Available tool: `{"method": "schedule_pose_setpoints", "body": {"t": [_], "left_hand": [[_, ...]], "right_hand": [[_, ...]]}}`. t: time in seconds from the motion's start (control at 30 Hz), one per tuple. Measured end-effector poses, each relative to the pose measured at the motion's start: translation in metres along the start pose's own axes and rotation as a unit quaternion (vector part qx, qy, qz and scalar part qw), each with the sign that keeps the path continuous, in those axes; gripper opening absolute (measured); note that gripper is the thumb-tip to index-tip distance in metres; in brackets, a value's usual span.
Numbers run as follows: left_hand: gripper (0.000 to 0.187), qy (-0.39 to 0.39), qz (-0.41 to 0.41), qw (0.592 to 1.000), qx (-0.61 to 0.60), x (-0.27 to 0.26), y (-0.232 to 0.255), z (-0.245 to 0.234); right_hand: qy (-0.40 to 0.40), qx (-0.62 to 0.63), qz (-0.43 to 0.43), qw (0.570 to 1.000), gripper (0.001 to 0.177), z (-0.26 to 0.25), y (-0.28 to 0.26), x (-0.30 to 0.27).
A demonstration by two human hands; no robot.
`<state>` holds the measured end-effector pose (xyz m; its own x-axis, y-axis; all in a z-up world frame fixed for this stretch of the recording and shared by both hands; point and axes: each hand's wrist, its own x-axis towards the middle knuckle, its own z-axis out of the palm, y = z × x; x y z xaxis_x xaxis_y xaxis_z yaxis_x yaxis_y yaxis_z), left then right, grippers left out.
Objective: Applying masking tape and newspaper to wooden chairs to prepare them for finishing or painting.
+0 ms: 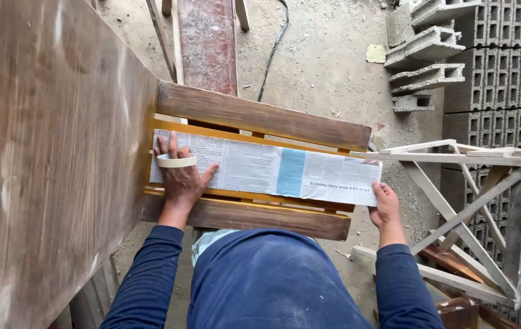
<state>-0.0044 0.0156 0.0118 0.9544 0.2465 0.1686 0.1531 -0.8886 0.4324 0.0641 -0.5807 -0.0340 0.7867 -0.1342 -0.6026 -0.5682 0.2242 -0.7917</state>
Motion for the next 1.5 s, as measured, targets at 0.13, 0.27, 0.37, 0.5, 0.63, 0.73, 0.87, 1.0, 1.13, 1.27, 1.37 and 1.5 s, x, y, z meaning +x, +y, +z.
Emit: {"method": "schedule_pose_setpoints", "body": {"t": [0.13,0.27,0.37,0.5,0.63,0.73,0.87,1.0,1.13,1.27,1.37,1.5], "left_hand": [[0.080,-0.005,0.009,1.000,-0.008,0.005,-0.001,-0.002],[0.080,-0.002,0.015,1.000,-0.008,0.007,-0.004,0.001],[0.093,0.037,0.045,0.998,-0.005,0.005,-0.010,0.002],[0.083,0.092,0.061,0.994,0.004,-0.001,-0.010,0.014],[0.072,0.041,0.027,0.999,-0.012,-0.010,-0.010,0.031],[0.081,0.037,0.020,0.999,0.028,0.006,0.001,0.010],[0.082,-0.006,-0.010,0.999,0.049,0.007,0.003,-0.003],[0.077,-0.005,-0.015,0.998,0.057,0.007,0.001,-0.003],[0.075,0.002,-0.012,0.999,0.052,0.007,-0.001,-0.001],[0.074,-0.004,-0.012,0.999,0.051,0.006,0.001,-0.001],[0.075,0.001,-0.017,0.999,0.041,0.007,0.001,-0.001],[0.077,0.007,-0.014,0.999,0.037,0.007,0.000,0.001]], "right_hand": [[0.009,0.008,-0.003,1.000,0.009,0.010,-0.004,-0.013],[0.007,-0.011,-0.005,1.000,0.008,-0.004,0.013,-0.005],[0.000,-0.043,0.015,0.999,0.008,-0.009,0.026,0.003],[0.011,-0.042,-0.035,0.998,0.007,-0.007,0.033,0.013],[0.001,-0.022,-0.047,0.999,0.005,0.013,0.019,-0.002],[0.014,-0.022,-0.040,0.999,0.005,0.014,0.018,-0.001],[0.024,-0.020,-0.036,0.999,0.006,0.021,0.015,-0.005],[0.015,-0.027,-0.113,0.993,0.005,0.027,0.006,-0.008],[0.002,-0.001,-0.149,0.989,0.004,0.028,-0.003,-0.012],[0.053,-0.041,-0.150,0.986,0.008,0.018,-0.010,-0.015],[0.076,-0.069,-0.156,0.982,0.007,0.014,-0.009,-0.009],[0.083,-0.078,-0.125,0.986,0.007,0.009,-0.001,-0.002]]}}
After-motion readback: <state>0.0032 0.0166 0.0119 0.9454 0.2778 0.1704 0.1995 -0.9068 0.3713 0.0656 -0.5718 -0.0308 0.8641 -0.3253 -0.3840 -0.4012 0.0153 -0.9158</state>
